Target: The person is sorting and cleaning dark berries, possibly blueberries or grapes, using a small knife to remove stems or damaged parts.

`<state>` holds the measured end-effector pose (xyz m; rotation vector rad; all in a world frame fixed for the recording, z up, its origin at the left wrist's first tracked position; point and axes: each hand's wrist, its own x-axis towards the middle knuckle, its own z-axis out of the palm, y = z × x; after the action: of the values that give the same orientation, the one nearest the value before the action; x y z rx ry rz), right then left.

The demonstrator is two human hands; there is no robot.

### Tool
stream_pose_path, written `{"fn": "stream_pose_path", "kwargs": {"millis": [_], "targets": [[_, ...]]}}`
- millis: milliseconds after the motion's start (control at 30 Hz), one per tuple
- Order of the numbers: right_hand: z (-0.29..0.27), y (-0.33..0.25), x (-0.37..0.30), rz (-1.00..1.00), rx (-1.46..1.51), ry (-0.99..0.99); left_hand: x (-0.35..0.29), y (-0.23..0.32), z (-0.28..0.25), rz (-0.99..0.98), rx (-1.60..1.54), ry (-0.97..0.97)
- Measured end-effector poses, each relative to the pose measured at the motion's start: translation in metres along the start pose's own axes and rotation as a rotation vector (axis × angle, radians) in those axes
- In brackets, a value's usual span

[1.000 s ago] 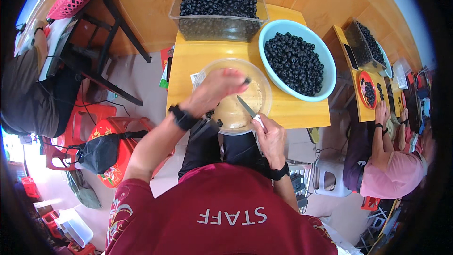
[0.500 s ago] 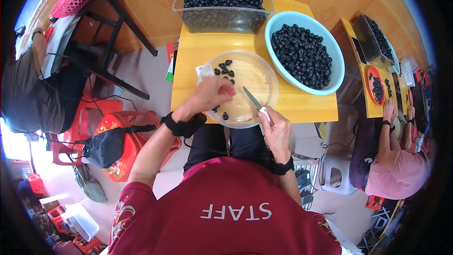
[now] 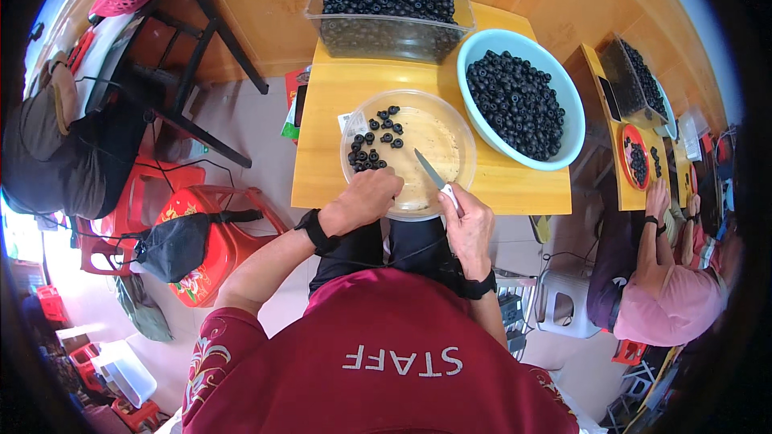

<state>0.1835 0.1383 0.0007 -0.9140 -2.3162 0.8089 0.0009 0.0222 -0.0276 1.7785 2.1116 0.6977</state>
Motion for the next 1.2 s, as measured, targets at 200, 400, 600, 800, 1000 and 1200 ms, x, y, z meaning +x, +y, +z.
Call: {"fn": "stream_pose_path", "kwargs": {"millis": [200,400,600,800,1000,1200], "targets": [[-0.004,-0.003,-0.001,-0.006,0.081,0.015,0.009,0.004,-0.026,-0.329,-0.586,-0.046],[-0.004,-0.031,0.001,-0.116,0.207,-0.01,-0.009,-0.001,-0.024,-0.451,-1.7,0.157],[0.004,-0.039,0.0,-0.314,0.175,-0.05,-0.016,-0.004,-0.012,-0.364,-1.981,0.156],[0.006,-0.041,0.001,-0.34,0.114,-0.057,-0.019,-0.004,-0.009,-0.335,-2.038,0.149],[0.005,-0.041,0.003,-0.347,0.124,-0.037,-0.022,-0.002,-0.011,-0.309,-2.076,0.147],[0.004,-0.044,0.004,-0.339,0.111,-0.064,-0.023,-0.001,-0.013,-0.317,-2.108,0.128]]}}
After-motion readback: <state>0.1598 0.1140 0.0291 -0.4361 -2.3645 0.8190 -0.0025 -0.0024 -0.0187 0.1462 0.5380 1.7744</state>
